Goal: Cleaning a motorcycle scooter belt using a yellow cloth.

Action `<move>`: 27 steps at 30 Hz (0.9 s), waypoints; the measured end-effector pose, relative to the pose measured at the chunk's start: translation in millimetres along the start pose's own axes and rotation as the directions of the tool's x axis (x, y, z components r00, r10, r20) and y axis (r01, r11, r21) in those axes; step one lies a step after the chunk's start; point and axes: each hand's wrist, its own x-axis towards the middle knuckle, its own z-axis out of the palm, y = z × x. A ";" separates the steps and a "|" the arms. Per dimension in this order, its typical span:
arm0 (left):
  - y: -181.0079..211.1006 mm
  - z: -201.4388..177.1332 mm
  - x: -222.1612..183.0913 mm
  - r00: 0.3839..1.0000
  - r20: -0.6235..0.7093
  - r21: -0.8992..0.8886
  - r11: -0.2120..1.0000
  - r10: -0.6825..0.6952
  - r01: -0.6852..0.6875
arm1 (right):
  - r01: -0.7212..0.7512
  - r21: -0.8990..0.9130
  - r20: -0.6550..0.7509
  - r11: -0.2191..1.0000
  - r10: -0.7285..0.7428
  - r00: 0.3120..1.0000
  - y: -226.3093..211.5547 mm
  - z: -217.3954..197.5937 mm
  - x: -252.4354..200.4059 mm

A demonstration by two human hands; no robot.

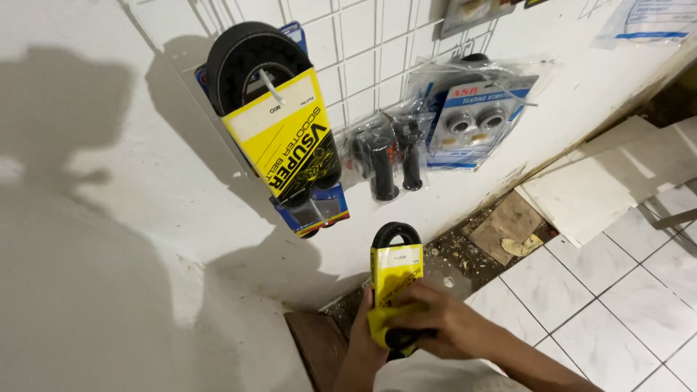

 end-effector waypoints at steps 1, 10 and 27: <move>-0.9 0.1 3.1 0.999 -0.022 -0.045 0.998 -0.046 0.045 | 0.023 0.030 0.046 0.999 -0.024 0.999 -1.0 -2.9 -0.3; -12.4 7.4 13.1 0.988 -0.032 -0.031 0.988 -0.149 0.148 | -0.224 -0.080 -0.289 0.971 0.193 0.938 6.0 -19.9 8.8; 12.8 23.8 -0.1 0.989 0.143 0.194 0.981 -0.030 0.002 | -0.258 -0.123 -0.352 0.958 0.201 0.914 -10.8 -4.4 -3.7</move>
